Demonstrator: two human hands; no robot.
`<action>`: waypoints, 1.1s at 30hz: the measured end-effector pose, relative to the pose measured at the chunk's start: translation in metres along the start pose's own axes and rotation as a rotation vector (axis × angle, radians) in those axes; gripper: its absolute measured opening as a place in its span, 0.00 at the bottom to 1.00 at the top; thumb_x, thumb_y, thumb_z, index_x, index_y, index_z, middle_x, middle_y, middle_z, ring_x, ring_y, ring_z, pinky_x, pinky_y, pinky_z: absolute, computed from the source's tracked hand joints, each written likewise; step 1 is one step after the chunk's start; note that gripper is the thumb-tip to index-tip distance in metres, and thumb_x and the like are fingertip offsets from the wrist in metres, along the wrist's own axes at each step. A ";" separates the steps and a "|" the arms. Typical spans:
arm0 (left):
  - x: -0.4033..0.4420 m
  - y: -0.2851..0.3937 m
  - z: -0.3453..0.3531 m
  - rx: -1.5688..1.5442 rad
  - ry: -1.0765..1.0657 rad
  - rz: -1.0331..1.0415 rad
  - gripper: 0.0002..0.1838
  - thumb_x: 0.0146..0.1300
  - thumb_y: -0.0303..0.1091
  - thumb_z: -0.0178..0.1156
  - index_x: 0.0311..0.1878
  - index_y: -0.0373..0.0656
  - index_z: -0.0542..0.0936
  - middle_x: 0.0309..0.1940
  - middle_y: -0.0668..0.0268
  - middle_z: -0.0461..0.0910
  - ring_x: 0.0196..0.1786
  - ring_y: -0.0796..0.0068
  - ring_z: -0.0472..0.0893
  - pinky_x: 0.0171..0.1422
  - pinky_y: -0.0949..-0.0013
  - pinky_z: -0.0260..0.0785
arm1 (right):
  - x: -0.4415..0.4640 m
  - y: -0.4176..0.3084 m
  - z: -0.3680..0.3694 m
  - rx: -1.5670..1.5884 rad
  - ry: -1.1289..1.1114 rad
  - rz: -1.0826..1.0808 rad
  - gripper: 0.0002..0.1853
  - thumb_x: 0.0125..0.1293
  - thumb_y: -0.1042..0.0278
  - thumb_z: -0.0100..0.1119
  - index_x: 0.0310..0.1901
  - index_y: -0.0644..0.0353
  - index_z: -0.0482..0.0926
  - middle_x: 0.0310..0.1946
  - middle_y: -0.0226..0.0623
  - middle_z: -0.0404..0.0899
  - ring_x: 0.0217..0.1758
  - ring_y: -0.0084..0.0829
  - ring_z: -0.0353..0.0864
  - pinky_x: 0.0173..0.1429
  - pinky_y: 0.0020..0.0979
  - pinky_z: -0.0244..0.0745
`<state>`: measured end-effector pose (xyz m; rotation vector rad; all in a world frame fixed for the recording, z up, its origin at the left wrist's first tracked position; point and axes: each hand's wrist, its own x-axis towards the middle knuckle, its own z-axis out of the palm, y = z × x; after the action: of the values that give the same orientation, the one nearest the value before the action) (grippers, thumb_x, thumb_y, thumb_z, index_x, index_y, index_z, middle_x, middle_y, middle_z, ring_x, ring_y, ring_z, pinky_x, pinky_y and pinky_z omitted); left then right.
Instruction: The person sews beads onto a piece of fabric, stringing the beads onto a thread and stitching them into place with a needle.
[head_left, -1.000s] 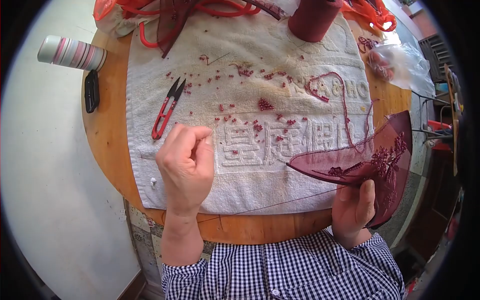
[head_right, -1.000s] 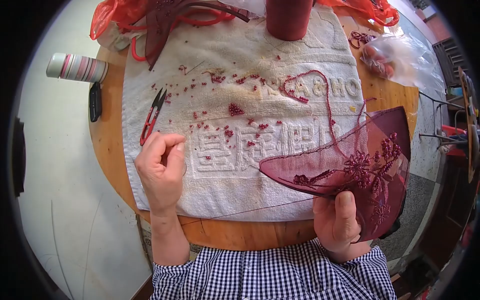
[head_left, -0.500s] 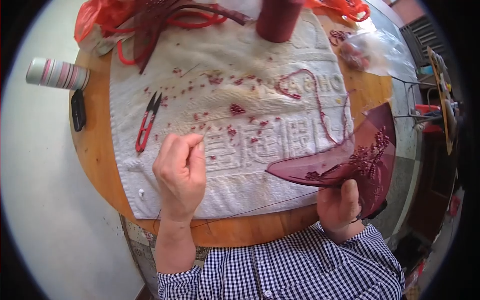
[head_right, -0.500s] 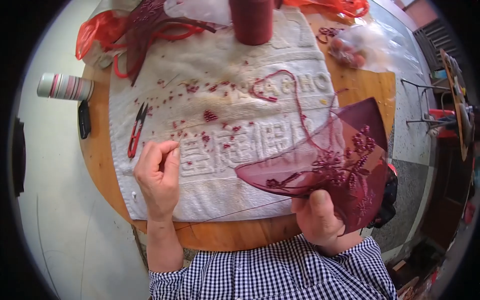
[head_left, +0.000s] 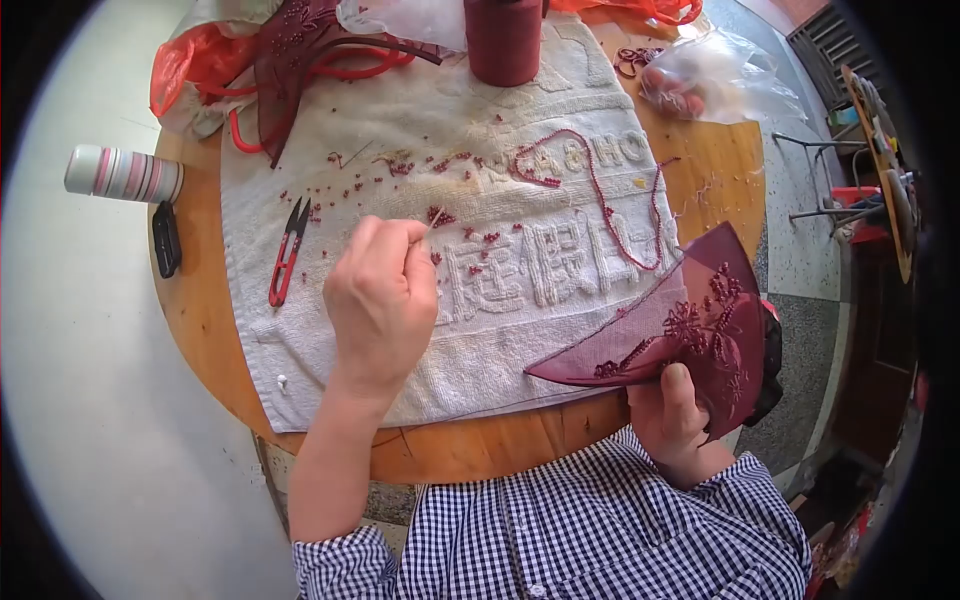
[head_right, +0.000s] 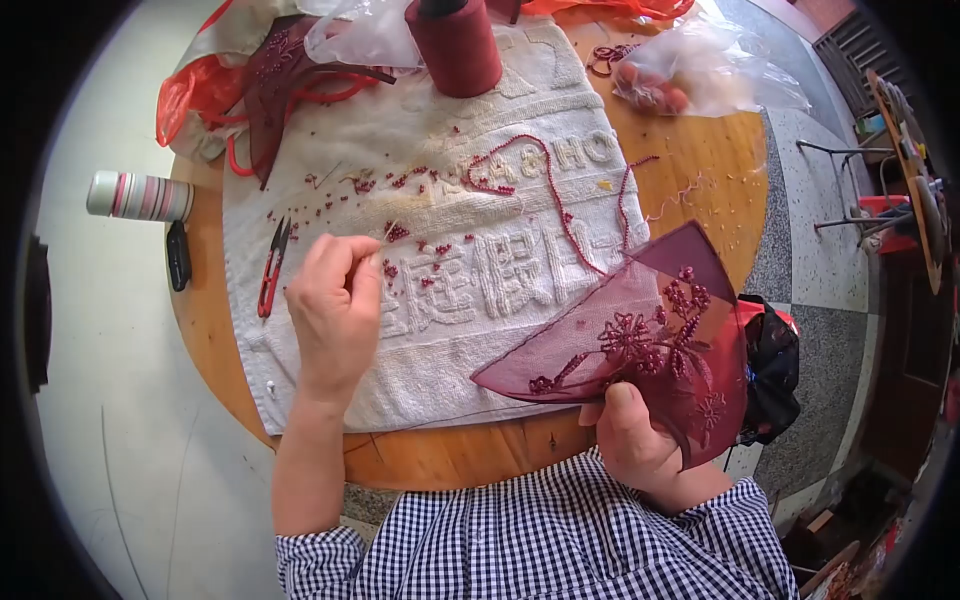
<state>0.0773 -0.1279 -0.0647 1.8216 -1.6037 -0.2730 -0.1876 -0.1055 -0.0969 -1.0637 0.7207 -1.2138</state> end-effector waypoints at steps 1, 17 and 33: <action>-0.001 -0.003 0.005 0.042 0.029 0.007 0.06 0.49 0.17 0.55 0.31 0.38 0.77 0.23 0.67 0.71 0.19 0.76 0.65 0.23 0.74 0.57 | 0.001 0.000 -0.001 0.008 0.003 0.005 0.22 0.69 0.71 0.38 0.64 0.57 0.60 0.58 0.38 0.71 0.58 0.31 0.70 0.66 0.35 0.60; -0.002 -0.016 0.005 -0.020 0.073 0.005 0.06 0.47 0.17 0.55 0.28 0.38 0.77 0.21 0.68 0.71 0.18 0.78 0.63 0.21 0.75 0.56 | -0.006 0.009 -0.008 0.106 -0.004 0.057 0.24 0.69 0.72 0.38 0.66 0.52 0.57 0.60 0.36 0.68 0.60 0.32 0.69 0.64 0.36 0.62; -0.006 -0.014 0.006 -0.068 0.048 -0.033 0.06 0.46 0.17 0.54 0.27 0.38 0.76 0.21 0.68 0.72 0.17 0.79 0.63 0.21 0.75 0.56 | -0.010 0.011 -0.012 -0.051 0.058 0.095 0.28 0.65 0.74 0.47 0.66 0.47 0.53 0.54 0.38 0.71 0.37 0.28 0.76 0.25 0.20 0.72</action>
<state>0.0837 -0.1246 -0.0789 1.7911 -1.5150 -0.2934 -0.1965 -0.0988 -0.1129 -1.0286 0.8416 -1.1535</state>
